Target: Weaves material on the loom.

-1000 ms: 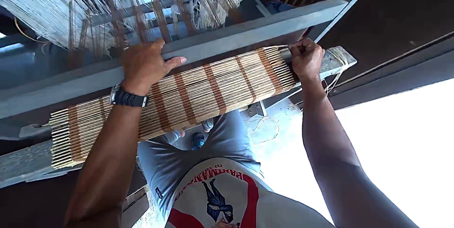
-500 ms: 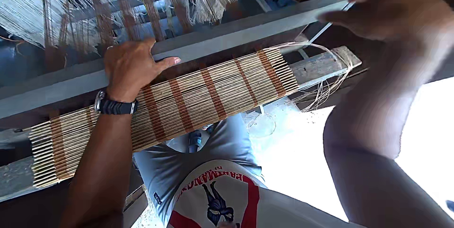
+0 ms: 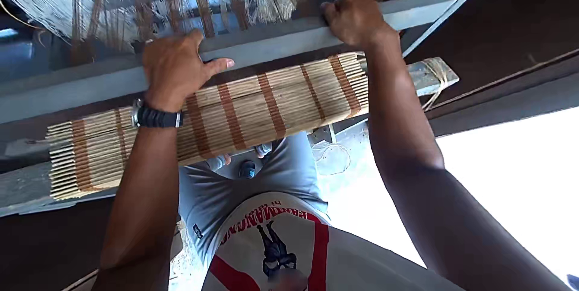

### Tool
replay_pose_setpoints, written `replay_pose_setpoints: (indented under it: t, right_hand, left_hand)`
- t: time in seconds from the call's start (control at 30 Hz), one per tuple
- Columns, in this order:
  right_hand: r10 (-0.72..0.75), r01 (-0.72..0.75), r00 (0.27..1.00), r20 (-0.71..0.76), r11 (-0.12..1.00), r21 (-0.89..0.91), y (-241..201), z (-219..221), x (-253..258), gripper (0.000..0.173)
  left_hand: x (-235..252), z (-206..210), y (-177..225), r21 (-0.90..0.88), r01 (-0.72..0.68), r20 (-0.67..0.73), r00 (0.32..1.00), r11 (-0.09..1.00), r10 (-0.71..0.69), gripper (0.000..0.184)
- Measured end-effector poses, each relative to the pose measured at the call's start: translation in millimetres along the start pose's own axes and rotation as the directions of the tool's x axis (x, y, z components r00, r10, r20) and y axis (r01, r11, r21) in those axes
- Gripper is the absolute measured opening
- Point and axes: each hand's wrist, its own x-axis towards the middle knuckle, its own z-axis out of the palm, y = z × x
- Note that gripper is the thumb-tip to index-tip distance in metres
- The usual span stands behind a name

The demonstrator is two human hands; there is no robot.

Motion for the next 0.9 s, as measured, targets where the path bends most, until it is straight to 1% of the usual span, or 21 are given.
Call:
replay_pose_setpoints:
  t: [0.07, 0.13, 0.2, 0.3, 0.4, 0.5, 0.53, 0.6, 0.67, 0.77, 0.8, 0.83, 0.9]
  right_hand:
    - [-0.011, 0.011, 1.0, -0.018, 1.0, -0.003, 1.8, 0.2, 6.8, 0.072]
    - [0.016, -0.016, 1.0, 0.006, 1.0, 0.001, 5.5, -0.6, 17.6, 0.071]
    - [0.049, -0.049, 0.998, 0.034, 0.999, 0.003, 4.8, 3.8, 25.5, 0.072]
    - [0.076, -0.076, 0.997, 0.01, 0.997, -0.008, -3.1, 5.2, 37.1, 0.07]
    - [0.087, -0.087, 0.996, 0.001, 0.996, -0.026, -6.6, 3.9, 17.3, 0.072]
    - [0.061, -0.061, 0.998, 0.013, 0.997, -0.038, -1.7, 3.3, -5.1, 0.073]
    - [0.058, -0.058, 0.998, 0.009, 0.998, -0.031, -1.4, 4.3, -7.4, 0.073]
    - [0.033, -0.034, 0.999, -0.033, 0.999, -0.027, -0.4, 4.4, -5.9, 0.076]
    - [0.021, -0.023, 0.998, -0.056, 0.999, -0.034, -0.5, 5.9, -5.0, 0.078]
    - [0.017, -0.018, 0.999, -0.05, 1.0, -0.014, -0.3, 7.7, -7.5, 0.08]
    - [0.006, -0.006, 0.998, -0.062, 1.0, 0.0, 2.1, 9.4, -8.1, 0.081]
    - [-0.009, 0.011, 0.997, -0.08, 1.0, 0.018, 8.0, 12.5, -8.1, 0.081]
    - [-0.029, 0.032, 0.992, -0.125, 0.999, 0.024, 20.2, 17.6, -1.9, 0.08]
  left_hand:
    - [6.0, 1.6, -1.7, 0.03, -0.013, -0.029, 0.999, 0.999, 0.013, 0.088]
    - [15.1, 5.4, -1.7, 0.054, -0.026, -0.037, 0.999, 0.998, 0.028, 0.089]
    - [23.2, 10.8, -4.4, 0.037, -0.024, -0.025, 0.999, 0.999, 0.025, 0.091]
    - [34.2, 12.1, -9.6, 0.024, 0.006, -0.032, 0.999, 1.0, -0.005, 0.091]
    - [17.1, 7.1, -4.4, 0.014, 0.022, -0.029, 0.999, 1.0, -0.021, 0.093]
    - [-4.1, 1.9, 4.8, -0.006, 0.042, 0.003, 0.999, 0.999, -0.042, 0.094]
    - [-6.5, 1.6, 6.3, -0.013, 0.043, -0.005, 0.999, 0.999, -0.043, 0.092]
    - [-6.3, 1.6, 6.8, -0.015, 0.039, -0.064, 0.997, 0.999, -0.04, 0.089]
    - [-6.6, 4.8, 3.3, -0.015, 0.005, -0.111, 0.994, 1.0, -0.006, 0.085]
    - [-8.2, 1.1, -18.8, -0.063, -0.086, -0.069, 0.994, 0.994, 0.082, 0.075]
    - [-11.1, -1.8, -33.9, -0.064, -0.075, -0.055, 0.996, 0.995, 0.071, 0.075]
    - [-15.7, -4.3, -51.2, -0.041, -0.033, -0.047, 0.998, 0.999, 0.031, 0.077]
    - [-22.8, -8.7, -82.4, 0.026, 0.075, -0.03, 0.997, 0.997, -0.074, 0.089]
